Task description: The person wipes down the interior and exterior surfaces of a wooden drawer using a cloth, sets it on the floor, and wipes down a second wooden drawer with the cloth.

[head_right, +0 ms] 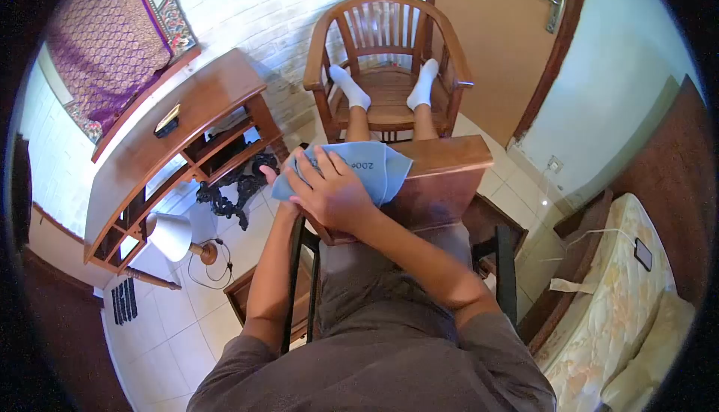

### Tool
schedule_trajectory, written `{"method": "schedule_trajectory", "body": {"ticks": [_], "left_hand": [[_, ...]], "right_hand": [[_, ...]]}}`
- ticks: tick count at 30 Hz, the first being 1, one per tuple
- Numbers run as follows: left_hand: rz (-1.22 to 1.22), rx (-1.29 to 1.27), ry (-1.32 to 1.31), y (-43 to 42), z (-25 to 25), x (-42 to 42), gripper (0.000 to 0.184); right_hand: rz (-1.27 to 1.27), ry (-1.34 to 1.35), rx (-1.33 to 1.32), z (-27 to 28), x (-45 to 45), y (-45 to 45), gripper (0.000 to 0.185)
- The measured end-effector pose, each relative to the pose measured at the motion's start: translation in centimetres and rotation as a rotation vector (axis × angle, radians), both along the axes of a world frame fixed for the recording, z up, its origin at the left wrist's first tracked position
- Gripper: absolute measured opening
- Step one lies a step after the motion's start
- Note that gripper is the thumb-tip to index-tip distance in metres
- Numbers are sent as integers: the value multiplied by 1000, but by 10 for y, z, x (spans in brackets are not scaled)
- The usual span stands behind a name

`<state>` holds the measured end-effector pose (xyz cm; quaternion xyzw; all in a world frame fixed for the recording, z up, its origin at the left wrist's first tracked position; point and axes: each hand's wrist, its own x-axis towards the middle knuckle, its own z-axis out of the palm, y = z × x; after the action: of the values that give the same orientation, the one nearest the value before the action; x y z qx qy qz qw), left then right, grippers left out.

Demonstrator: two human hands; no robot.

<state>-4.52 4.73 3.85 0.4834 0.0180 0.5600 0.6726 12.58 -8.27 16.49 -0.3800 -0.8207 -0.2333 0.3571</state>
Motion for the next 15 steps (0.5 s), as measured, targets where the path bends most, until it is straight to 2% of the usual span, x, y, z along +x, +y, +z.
{"method": "schedule_trajectory", "body": {"ticks": [2,5,6,9,10,13,15], "left_hand": [[393,-176,208,-31,27,22,107],[146,125,302,-16,33,12,98],[200,155,305,-20,37,17,89],[272,150,401,-24,43,17,86],[334,68,376,-26,46,20,79],[402,94,704,-37,90,9,63],[822,392,792,-71,146,16,41]], "right_hand": [[-5,-37,76,-4,18,-2,55],[-96,6,14,1,69,-16,52],[-134,-17,2,4,90,-21,52],[-233,0,-71,17,159,-37,51],[-283,31,-97,20,179,-44,50],[-389,120,-155,29,217,-58,48],[-400,183,-171,24,226,-62,48]]}}
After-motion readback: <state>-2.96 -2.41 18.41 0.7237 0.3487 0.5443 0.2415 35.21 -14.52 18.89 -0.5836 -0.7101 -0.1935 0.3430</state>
